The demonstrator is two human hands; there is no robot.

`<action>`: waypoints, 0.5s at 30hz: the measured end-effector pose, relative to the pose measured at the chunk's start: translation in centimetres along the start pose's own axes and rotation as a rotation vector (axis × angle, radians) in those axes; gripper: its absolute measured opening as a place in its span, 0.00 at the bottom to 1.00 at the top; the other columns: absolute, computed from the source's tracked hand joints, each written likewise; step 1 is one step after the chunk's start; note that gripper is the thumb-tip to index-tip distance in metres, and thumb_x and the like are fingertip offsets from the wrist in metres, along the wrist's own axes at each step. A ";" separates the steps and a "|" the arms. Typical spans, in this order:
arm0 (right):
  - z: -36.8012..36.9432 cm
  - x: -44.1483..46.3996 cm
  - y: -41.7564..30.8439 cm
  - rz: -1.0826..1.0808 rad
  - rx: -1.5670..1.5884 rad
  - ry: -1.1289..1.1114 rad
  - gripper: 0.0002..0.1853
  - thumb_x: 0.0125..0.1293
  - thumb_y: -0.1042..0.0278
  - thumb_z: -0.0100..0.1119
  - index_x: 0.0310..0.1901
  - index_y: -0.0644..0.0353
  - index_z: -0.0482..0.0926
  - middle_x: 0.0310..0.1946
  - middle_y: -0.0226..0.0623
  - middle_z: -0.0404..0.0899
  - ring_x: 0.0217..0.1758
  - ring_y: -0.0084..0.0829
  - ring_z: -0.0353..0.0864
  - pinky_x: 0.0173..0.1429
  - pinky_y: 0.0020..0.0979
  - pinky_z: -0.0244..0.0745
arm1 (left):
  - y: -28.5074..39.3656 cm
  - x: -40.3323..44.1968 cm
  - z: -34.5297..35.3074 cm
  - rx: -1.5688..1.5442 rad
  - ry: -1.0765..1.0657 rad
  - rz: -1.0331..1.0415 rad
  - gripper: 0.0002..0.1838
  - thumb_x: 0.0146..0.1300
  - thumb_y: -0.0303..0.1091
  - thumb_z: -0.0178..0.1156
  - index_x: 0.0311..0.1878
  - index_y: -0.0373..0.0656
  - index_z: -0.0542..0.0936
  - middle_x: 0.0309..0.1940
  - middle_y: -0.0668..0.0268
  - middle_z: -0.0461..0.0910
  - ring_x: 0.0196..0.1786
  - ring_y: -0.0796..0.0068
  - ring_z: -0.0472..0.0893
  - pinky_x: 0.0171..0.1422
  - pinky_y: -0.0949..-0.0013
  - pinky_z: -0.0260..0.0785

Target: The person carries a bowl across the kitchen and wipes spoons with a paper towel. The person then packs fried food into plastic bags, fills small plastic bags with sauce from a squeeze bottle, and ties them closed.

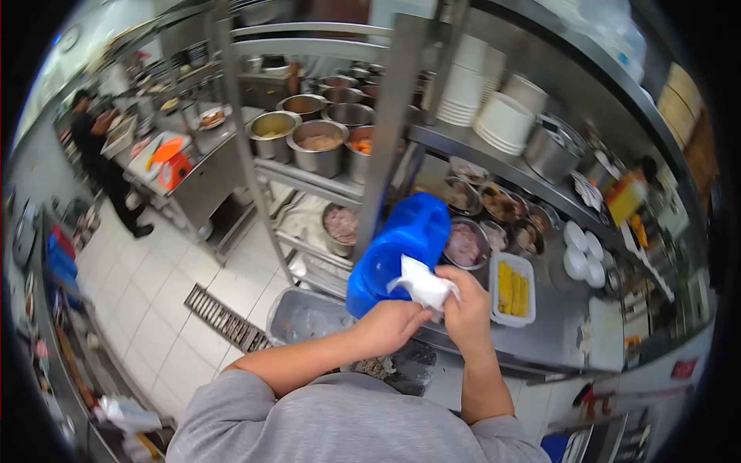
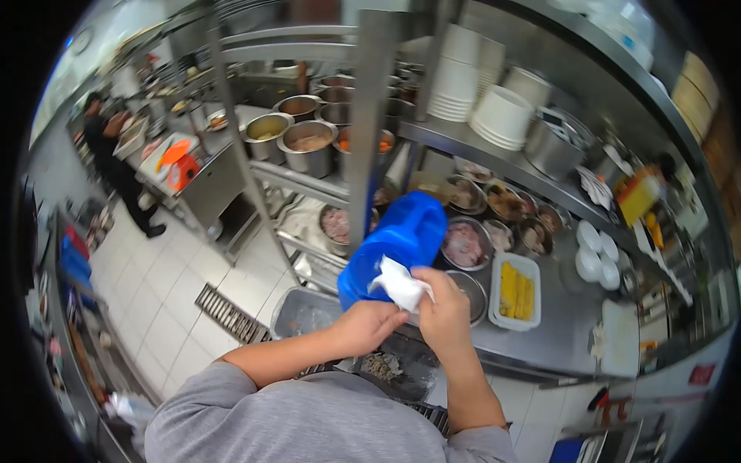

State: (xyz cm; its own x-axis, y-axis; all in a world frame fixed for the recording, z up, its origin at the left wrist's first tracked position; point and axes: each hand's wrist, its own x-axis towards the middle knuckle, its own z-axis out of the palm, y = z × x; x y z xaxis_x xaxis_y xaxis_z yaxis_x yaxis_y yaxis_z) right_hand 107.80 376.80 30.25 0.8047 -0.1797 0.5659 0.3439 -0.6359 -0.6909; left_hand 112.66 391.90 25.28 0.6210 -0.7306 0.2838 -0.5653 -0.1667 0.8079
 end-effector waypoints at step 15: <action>27.2 -3.1 -11.4 -0.325 0.165 -0.137 0.07 0.59 0.76 0.52 0.38 0.68 0.76 0.25 0.33 0.79 0.28 0.26 0.77 0.34 0.30 0.71 | -3.7 -28.3 -13.6 0.025 0.472 -0.524 0.23 0.71 0.45 0.47 0.29 0.34 0.76 0.18 0.54 0.73 0.23 0.60 0.73 0.33 0.60 0.66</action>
State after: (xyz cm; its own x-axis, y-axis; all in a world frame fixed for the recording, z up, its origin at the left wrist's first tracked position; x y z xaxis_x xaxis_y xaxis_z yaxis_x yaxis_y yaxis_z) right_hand 114.54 404.99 24.15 0.6944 0.1199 0.7095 0.6554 -0.5123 -0.5549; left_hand 104.62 422.18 21.26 0.9808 -0.1861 0.0591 -0.1365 -0.4371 0.8890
